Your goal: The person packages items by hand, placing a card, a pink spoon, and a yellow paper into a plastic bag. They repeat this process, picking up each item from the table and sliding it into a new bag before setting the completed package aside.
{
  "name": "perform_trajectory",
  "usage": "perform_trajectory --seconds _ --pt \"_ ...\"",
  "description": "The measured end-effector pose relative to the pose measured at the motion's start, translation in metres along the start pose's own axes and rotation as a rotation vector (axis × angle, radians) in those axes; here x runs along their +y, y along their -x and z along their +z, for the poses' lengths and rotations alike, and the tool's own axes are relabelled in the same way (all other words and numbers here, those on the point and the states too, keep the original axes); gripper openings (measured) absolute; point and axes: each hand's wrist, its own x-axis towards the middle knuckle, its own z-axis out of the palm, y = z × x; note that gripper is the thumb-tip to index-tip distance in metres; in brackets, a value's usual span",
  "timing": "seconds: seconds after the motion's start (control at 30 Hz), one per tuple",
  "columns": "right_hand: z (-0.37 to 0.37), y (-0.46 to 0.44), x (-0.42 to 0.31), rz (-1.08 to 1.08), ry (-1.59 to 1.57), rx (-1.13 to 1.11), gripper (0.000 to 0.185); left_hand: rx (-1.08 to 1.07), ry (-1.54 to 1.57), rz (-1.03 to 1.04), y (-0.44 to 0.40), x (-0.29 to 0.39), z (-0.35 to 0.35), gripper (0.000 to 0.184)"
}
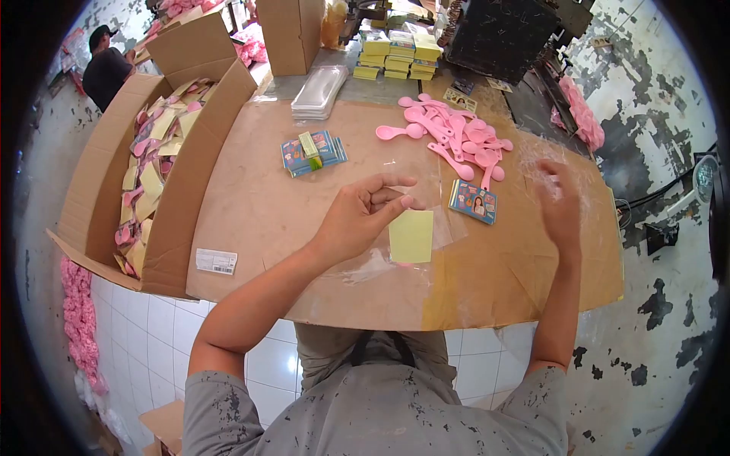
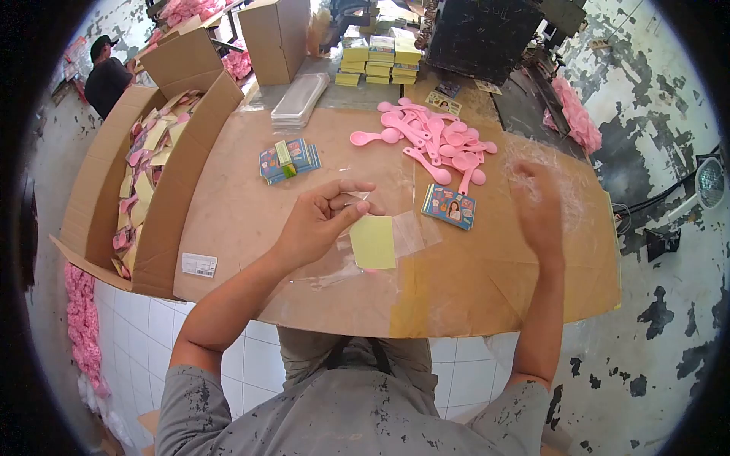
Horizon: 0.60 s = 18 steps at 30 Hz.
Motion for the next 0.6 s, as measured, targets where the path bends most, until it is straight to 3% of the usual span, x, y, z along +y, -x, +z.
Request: perform_trajectory --seconds 0.07,0.13,0.33,0.4,0.5,0.6 --pt "0.024 -0.001 -0.055 -0.026 -0.446 -0.294 0.039 0.015 0.004 0.02 -0.001 -0.004 0.001 0.035" --pt "0.041 0.002 -0.098 -0.132 -0.53 -0.454 0.036 0.026 0.004 0.029 0.0 -0.004 0.001 0.034" --pt "0.094 0.003 -0.118 0.047 -0.944 -0.566 0.022 0.077 -0.066 0.146 0.002 0.003 -0.001 0.034" --pt "0.099 0.005 -0.116 -0.005 -0.924 -0.536 0.018 0.111 -0.05 0.23 0.001 0.002 -0.003 0.032" --pt "0.097 0.009 -0.116 -0.057 -0.866 -0.508 0.016 0.187 0.043 0.194 0.001 0.008 -0.005 0.024" --pt "0.094 0.01 -0.116 -0.092 -0.842 -0.509 0.015 0.226 -0.068 0.216 0.001 0.009 -0.007 0.022"
